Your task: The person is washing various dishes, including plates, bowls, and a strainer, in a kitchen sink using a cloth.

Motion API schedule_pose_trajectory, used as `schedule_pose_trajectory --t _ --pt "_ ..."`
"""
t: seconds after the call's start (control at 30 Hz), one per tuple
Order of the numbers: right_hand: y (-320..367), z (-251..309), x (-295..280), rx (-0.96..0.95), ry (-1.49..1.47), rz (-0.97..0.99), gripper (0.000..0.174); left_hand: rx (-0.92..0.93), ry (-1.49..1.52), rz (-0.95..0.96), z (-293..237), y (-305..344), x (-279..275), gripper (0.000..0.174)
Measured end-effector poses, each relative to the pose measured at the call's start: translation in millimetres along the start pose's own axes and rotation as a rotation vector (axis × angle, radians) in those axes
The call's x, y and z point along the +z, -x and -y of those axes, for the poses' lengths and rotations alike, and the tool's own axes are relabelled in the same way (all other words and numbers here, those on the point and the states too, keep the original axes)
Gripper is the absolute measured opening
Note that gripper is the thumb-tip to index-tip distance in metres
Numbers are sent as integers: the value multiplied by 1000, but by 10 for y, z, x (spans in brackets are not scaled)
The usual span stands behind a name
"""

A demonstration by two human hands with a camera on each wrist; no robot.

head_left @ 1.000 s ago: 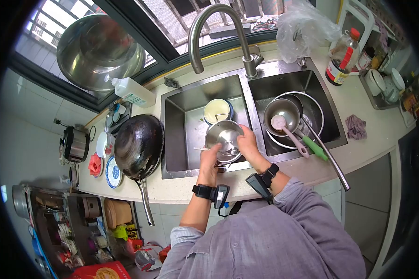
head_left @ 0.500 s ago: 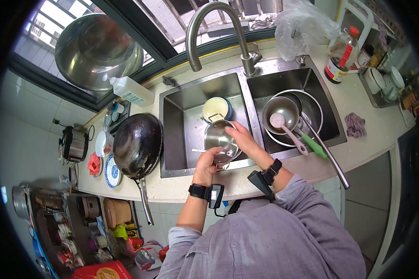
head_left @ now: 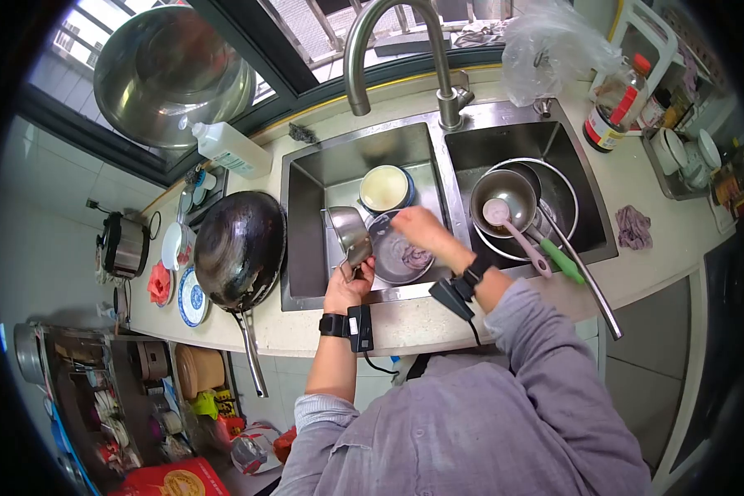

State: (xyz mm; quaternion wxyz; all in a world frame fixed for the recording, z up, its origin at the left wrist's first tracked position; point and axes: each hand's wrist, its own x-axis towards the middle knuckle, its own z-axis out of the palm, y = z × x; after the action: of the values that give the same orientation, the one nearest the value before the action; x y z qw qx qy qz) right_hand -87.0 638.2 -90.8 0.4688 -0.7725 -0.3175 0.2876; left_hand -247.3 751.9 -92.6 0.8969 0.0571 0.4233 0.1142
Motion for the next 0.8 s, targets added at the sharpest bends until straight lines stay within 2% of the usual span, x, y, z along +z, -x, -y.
schedule_pose_trajectory --t 0.07,0.1,0.13,0.2,0.27,0.33,0.4,0.47,0.5,0.53,0.6,0.63,0.7,0.73,0.77,0.8 --pt "-59 54 -112 2 307 39 22 -57 43 27 -54 -82 -100 19" --pt "-163 -18 -48 91 422 154 25 -41 89 16 -16 -85 -128 19" --pt "-217 -122 34 84 428 162 25 -132 132 -33 -46 -148 -147 19" --pt "-211 -349 197 -51 801 397 18 -113 139 -9 -33 -154 -165 20" --pt "-77 -457 331 -153 1087 357 19 -103 163 66 -25 -53 -142 24" --pt "-142 -552 452 -56 1263 558 19 -143 189 100 -60 -43 -188 27" --pt "-200 -533 462 0 1252 594 20 -156 211 112 -105 -27 -200 30" --pt "-212 -484 356 88 936 704 22 -126 211 90 -126 -4 -197 31" --pt "-236 -544 356 25 734 590 25 -104 212 85 -145 -49 -248 29" --pt "-229 -549 320 29 736 592 25 -107 215 85 -159 -62 -264 29" --pt "-114 -201 104 221 59 456 22 -133 269 25 -173 -86 -231 27" --pt "-79 -127 81 223 60 452 22 -137 276 -6 -170 -111 -220 25" --pt "9 32 84 80 -351 278 18 -168 333 -19 -152 -142 -188 24" --pt "67 138 79 80 -356 268 18 -196 392 -35 -144 -165 -168 24" --pt "140 287 76 -148 -269 124 19 -280 414 -26 -146 -237 -165 21" --pt "190 388 114 -373 -175 -24 21 -285 401 -27 -100 -204 -68 21"
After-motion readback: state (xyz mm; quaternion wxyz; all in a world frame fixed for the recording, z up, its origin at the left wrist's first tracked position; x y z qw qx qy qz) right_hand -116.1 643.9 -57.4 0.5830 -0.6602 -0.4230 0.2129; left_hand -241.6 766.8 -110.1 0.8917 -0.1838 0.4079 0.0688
